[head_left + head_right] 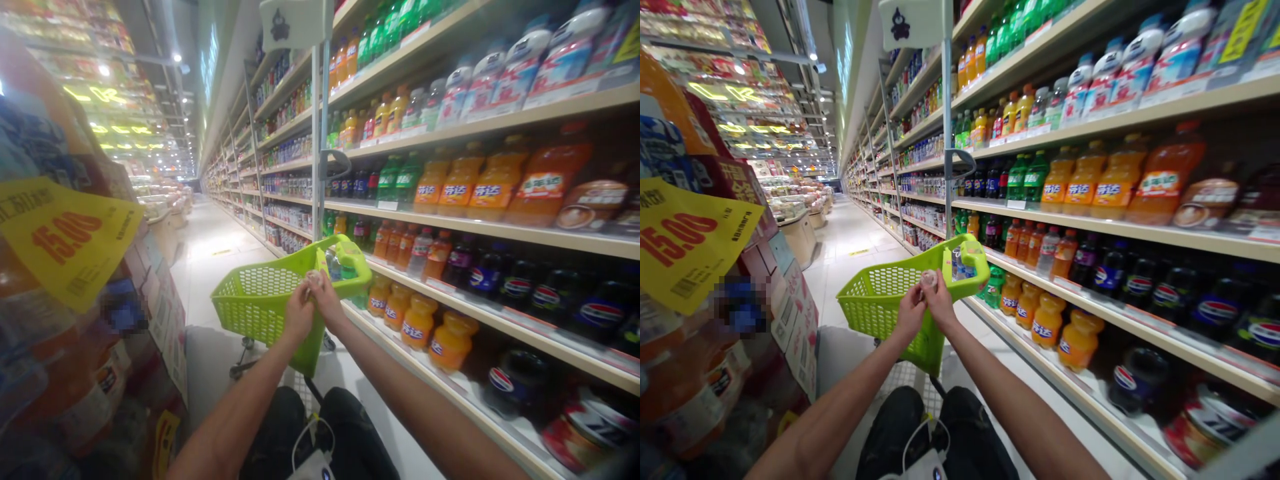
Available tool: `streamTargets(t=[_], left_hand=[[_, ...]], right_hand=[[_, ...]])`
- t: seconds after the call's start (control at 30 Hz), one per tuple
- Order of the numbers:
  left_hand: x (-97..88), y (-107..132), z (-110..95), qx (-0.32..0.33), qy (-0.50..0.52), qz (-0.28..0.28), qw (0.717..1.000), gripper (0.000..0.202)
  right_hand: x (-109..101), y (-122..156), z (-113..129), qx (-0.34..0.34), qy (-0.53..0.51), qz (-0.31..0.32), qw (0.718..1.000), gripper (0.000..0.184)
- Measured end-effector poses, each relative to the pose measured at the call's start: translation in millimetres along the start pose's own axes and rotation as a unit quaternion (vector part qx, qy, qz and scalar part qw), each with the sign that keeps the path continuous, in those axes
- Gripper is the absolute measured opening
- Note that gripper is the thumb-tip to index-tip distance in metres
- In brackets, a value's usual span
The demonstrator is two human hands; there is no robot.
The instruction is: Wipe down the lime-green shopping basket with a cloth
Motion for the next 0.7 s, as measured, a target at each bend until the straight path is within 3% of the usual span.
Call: streamTargets(t=[0.13, 0.23, 0.3, 0.37, 0.47, 0.57, 0.63, 0.7], left_hand=[[7.1, 0, 5, -0.174, 0.142, -0.025, 0.974, 0.026], [0.7, -1, 6, -0.231, 0.178, -0.064, 0.954, 0.026], [-4.5, -2, 5, -0.265, 0.186, -0.048, 0.945, 0.026], [-8.2, -4, 3, -0.29, 0.179, -0.013, 0.94, 0.024], [-9.5, -7, -2, -0.294, 0.112, 0.057, 0.948, 0.019], [-6.2, -8, -5, -0.296, 0.041, 0.119, 0.947, 0.012], [-2.5, -9, -5, -0.295, 0.027, 0.127, 0.947, 0.01], [1.3, -10, -5, -0.286, 0.011, 0.121, 0.95, 0.012]], right_hand=[[-12, 11, 7, -0.093, 0.131, 0.053, 0.986, 0.061], [-21, 11, 17, -0.139, 0.179, 0.075, 0.971, 0.056], [-28, 6, 26, -0.196, 0.213, 0.068, 0.955, 0.058], [-34, 3, 36, -0.284, 0.247, 0.095, 0.922, 0.058], [-40, 6, 41, -0.413, 0.32, 0.18, 0.833, 0.055], [-47, 11, 33, -0.478, 0.386, 0.222, 0.757, 0.054], [-54, 8, 27, -0.497, 0.404, 0.228, 0.734, 0.05], [-63, -1, 23, -0.507, 0.407, 0.2, 0.733, 0.045]])
Point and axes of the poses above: each hand's wrist, its own y-axis away from the middle knuckle, its own x-axis out of the palm, z = x × y, the point moved 2 cm from there along -y, towards the middle knuckle, and after that the axes turned 14 degrees about -z, right-handed, at the moved point
